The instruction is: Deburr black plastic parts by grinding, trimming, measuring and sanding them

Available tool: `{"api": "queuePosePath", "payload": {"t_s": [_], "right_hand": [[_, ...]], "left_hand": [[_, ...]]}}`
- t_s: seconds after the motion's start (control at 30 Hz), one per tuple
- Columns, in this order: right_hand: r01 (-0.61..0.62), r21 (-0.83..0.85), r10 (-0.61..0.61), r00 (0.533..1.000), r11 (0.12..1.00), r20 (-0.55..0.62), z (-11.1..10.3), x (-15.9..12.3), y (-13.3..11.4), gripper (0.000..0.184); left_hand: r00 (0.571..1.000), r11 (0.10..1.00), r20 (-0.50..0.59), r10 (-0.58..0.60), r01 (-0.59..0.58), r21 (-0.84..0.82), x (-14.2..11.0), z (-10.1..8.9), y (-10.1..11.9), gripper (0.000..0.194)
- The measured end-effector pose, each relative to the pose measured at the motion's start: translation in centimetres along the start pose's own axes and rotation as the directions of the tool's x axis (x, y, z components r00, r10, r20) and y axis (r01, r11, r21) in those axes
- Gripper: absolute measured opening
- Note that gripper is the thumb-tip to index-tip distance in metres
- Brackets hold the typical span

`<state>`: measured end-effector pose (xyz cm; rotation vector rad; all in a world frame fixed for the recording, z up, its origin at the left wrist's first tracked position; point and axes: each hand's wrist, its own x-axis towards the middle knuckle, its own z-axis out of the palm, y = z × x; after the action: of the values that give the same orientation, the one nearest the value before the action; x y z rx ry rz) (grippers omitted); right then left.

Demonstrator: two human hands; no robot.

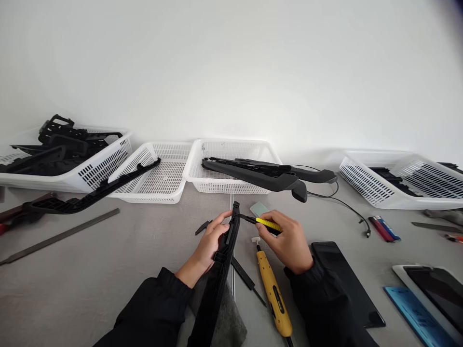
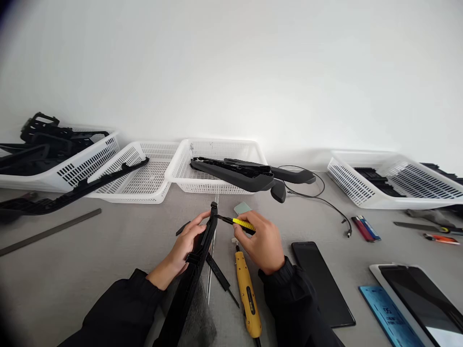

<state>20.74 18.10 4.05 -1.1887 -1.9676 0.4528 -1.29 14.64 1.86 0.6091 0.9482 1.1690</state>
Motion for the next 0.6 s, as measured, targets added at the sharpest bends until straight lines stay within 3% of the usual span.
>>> {"api": "queuePosePath", "payload": {"t_s": [0.6], "right_hand": [[0.009,0.015,-0.01,1.0,1.0,0.022,0.07,-0.07,-0.11,0.011]], "left_hand": [[0.999,1.0,-0.032,0.009,-0.01,-0.03,-0.04,0.17,-0.08,0.059]]}}
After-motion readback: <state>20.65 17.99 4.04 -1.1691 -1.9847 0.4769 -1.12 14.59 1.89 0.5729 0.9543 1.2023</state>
